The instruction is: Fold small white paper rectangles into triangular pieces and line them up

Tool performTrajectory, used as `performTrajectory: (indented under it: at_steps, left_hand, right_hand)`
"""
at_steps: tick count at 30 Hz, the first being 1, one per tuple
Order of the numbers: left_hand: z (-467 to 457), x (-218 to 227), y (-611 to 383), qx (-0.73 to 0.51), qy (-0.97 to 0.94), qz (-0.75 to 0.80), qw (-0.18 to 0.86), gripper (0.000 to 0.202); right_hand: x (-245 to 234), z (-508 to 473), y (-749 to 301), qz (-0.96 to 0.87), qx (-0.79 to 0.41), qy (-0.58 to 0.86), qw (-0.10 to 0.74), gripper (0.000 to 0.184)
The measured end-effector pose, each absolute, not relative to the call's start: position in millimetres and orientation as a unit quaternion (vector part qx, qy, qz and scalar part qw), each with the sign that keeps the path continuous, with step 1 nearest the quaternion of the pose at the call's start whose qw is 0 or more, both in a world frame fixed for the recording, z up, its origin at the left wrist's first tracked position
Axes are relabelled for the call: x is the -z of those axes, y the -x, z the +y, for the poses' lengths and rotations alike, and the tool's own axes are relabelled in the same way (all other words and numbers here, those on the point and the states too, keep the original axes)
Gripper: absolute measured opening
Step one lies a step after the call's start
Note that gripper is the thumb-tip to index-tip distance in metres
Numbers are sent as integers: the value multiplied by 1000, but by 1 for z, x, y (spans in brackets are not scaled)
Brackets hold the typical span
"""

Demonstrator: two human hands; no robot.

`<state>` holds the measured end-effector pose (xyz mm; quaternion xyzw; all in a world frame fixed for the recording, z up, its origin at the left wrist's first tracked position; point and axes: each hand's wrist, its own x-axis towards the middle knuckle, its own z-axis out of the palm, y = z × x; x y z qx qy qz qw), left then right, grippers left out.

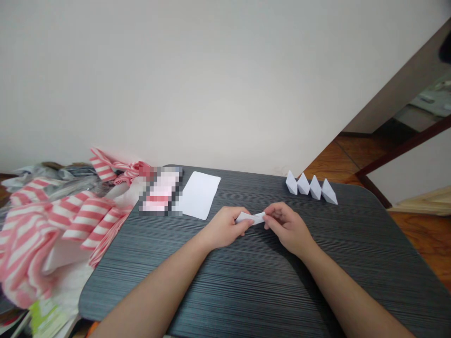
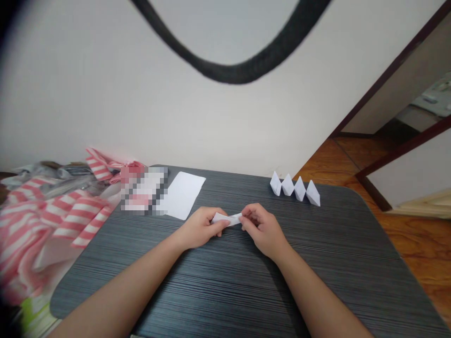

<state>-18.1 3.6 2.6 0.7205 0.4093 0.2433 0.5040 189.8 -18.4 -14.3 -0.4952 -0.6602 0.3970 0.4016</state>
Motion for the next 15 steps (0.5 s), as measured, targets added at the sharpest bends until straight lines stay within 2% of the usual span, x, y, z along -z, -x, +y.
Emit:
performTrajectory:
  at_steps: [3,9,15]
  left_hand:
    - [4,-3,18,-246,-718,417,500,28]
    - [4,-5,17,-262,-724,422,478,29]
    - [4,-6,17,-281,-725,423,466,27]
  right_hand:
    - [17,-18,-191,-675,-369,496,403,6]
    - [8,-15,-191,-736,-292,472,387,14]
    - [7,-15,-191,-751,-277,470,373,18]
